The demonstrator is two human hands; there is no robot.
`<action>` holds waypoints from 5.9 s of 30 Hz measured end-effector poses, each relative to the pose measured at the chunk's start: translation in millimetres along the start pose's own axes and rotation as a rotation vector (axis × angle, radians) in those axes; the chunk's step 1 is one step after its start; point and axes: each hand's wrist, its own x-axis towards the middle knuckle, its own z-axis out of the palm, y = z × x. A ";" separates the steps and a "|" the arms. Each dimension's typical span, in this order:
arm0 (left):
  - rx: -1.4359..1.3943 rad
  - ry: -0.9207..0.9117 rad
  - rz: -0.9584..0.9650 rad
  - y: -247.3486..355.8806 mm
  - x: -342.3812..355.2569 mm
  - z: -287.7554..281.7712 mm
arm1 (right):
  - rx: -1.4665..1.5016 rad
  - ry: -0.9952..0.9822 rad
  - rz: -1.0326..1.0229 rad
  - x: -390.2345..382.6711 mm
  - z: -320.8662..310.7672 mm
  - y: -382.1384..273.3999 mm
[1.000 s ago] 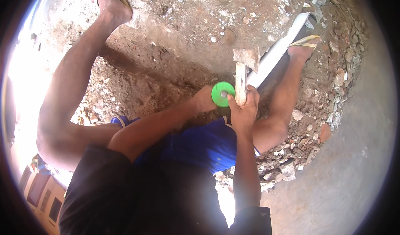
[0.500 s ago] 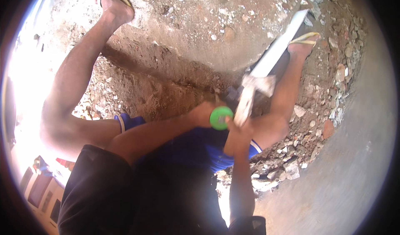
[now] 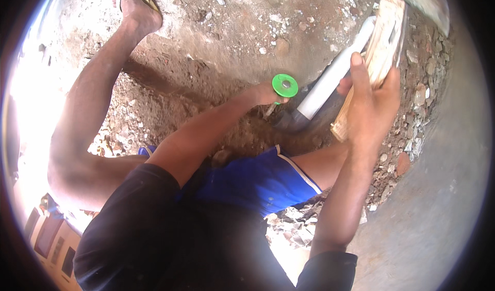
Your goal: The person uses a small hatchet and hands to break away debris around a white PVC pipe in a dirt hole, then uses a small white tool to scrape away soil from the pipe.
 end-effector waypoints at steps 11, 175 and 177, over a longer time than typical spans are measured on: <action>-0.173 0.100 -0.024 -14.5 -16.2 30.8 | -0.356 -0.517 0.531 -48.4 5.6 131.4; -0.695 0.214 0.061 -72.8 -18.3 21.5 | 0.230 -0.290 0.900 -94.6 6.5 178.6; -0.770 0.210 0.034 -71.6 -23.7 16.6 | 0.165 -0.295 0.813 -90.2 8.9 171.0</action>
